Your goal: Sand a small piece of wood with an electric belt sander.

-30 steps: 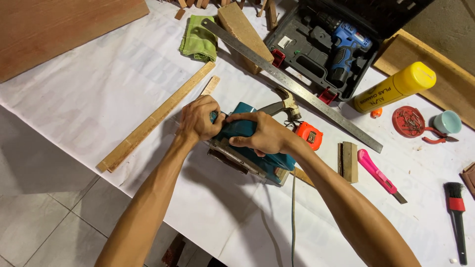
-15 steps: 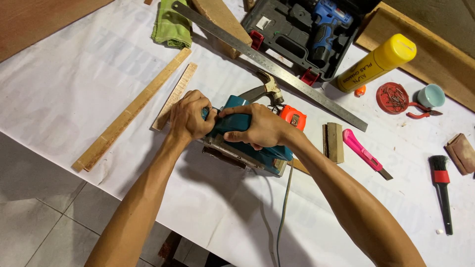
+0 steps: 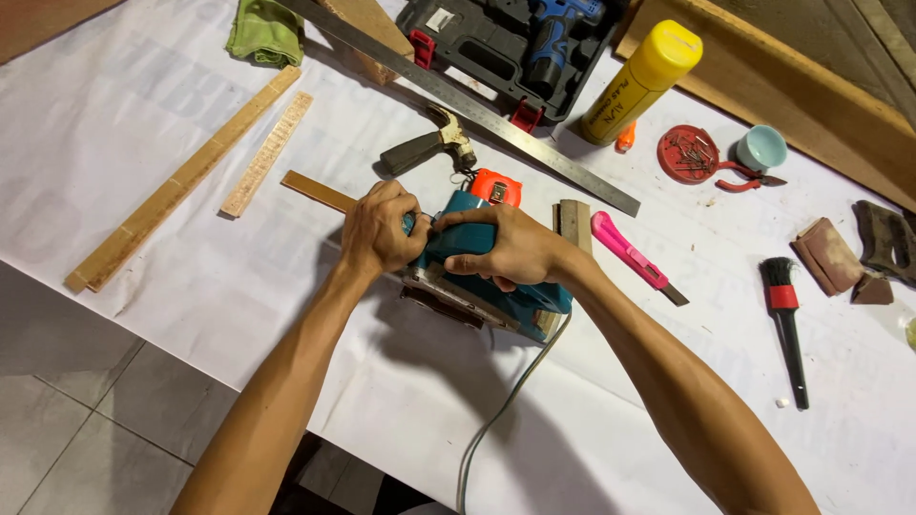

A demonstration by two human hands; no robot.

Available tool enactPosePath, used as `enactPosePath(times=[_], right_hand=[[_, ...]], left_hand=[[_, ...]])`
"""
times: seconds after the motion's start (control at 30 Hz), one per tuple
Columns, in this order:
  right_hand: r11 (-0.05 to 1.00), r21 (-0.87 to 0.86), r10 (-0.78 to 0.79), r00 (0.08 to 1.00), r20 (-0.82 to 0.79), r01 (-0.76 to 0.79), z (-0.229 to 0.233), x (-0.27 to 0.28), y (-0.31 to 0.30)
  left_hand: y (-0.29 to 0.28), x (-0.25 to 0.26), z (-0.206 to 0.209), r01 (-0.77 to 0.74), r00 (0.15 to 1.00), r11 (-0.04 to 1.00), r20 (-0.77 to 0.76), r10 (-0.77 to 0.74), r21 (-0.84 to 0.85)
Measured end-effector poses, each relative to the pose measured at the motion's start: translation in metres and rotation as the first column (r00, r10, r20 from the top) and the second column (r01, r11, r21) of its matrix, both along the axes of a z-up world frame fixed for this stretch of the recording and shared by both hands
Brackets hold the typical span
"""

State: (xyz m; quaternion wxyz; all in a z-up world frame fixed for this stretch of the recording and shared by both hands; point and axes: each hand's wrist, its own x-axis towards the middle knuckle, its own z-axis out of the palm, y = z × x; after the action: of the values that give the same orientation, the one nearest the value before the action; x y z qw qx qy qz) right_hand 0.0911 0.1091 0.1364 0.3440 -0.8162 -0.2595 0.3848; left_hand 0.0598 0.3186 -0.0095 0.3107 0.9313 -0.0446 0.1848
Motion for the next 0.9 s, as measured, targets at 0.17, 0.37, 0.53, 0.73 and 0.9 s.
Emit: enactPosePath(times=[0.17,0.37,0.53,0.73,0.9], right_hand=[[0.998,-0.063,-0.009,1.0,0.024,0.011,0.007,-0.016,-0.056],[0.997,-0.064,-0.044,0.999,0.002,0.044,0.007,-0.031,-0.107],[0.991,-0.117,-0.064,0.998,0.018,0.066,0.004,-0.039,-0.128],[0.98,-0.141,-0.144,0.989,-0.028,0.139,0.012,-0.043,-0.119],[0.987,-0.072,-0.147,0.985,-0.086,0.141,0.011,-0.034,-0.097]], left_hand=[[-0.06,-0.012,0.007,0.012,0.998,1.0,0.056,-0.011,-0.018],[-0.112,-0.022,0.005,0.028,0.998,0.999,0.064,-0.025,-0.043],[-0.134,-0.024,0.002,0.044,0.998,0.997,0.043,-0.042,-0.068],[-0.127,-0.023,0.003,0.073,0.997,0.995,0.035,-0.07,-0.073],[-0.103,-0.015,0.002,0.087,0.996,0.987,0.037,-0.083,-0.138]])
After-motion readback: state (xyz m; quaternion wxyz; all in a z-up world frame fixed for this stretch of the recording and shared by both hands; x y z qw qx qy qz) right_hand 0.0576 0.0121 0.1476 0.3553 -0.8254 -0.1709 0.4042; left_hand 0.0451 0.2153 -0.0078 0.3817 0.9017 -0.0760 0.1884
